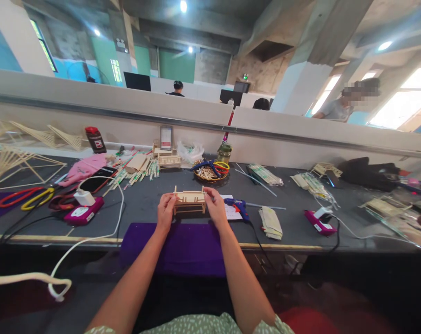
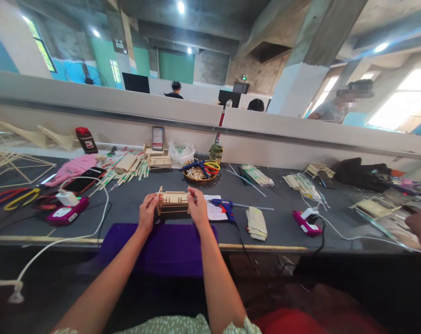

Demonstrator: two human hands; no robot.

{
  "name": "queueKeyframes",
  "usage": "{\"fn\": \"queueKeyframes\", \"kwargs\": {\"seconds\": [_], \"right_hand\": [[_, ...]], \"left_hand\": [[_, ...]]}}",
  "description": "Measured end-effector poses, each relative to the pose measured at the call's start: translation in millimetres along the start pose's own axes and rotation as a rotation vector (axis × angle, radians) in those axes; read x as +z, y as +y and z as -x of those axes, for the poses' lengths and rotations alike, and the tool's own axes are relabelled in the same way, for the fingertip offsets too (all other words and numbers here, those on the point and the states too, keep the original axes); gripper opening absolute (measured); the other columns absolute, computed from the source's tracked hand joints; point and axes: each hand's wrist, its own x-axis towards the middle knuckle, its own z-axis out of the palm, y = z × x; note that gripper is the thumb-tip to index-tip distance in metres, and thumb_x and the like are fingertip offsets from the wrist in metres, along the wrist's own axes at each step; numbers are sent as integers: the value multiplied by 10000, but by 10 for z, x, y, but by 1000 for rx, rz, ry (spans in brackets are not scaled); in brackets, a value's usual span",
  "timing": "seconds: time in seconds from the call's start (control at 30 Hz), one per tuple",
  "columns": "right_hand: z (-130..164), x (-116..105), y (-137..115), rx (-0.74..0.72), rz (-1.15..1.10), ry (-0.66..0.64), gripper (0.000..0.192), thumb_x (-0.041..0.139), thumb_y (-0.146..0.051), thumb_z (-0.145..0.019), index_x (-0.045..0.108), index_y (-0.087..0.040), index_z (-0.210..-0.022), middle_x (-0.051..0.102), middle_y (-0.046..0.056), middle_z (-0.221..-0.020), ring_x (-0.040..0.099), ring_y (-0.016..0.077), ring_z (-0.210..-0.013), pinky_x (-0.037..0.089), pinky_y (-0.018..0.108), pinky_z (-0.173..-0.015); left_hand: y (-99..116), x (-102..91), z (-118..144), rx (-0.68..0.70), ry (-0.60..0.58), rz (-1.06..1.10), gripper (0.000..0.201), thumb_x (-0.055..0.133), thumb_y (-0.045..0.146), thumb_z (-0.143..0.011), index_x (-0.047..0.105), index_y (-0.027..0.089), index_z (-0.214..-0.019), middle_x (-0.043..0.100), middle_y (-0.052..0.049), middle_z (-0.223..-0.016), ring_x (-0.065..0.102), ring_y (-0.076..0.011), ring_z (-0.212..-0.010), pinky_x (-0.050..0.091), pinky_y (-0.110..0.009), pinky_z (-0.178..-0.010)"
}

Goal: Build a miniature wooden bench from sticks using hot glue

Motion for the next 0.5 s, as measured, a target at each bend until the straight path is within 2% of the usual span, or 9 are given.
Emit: {"fn": "queueKeyframes", "kwargs": {"seconds": [0.1, 0.27, 0.4, 0.5], "right_hand": [[43, 62, 37, -12, 25, 19, 275, 472, -275, -884, 686, -198, -1037, 669, 87, -1113, 612, 193, -1043, 487, 301, -867], [50, 6, 61, -59, 135, 19, 283, 435, -229, -894, 689, -196, -1013, 675, 78, -1077, 617, 183, -1034, 483, 298, -892], [-16, -91, 33, -87, 408, -63, 377, 348, -142, -894, 648, -179, -1120, 656, 81, -1143, 609, 156, -1064, 468, 264, -932], [-239, -202, -6, -66, 668, -135, 431, 309, -107, -907, 596, -162, -1224, 623, 83, -1233, 585, 141, -1109, 446, 237, -956]], "left_hand": [[22, -10, 5, 35, 10, -46, 309, 518, 430, -892, 707, 204, -799, 623, -57, -988, 573, -214, -1010, 414, -322, -946], [49, 1, 20, 79, -12, -105, 356, 470, 448, -919, 711, 206, -820, 606, -62, -1004, 559, -218, -1020, 409, -323, -941], [48, 12, 38, 38, 0, -141, 408, 418, 455, -939, 710, 201, -809, 600, -68, -995, 567, -216, -973, 423, -320, -898], [64, 17, 45, -19, 33, -158, 463, 385, 488, -944, 698, 192, -771, 597, -64, -943, 573, -203, -889, 444, -297, -804]]}}
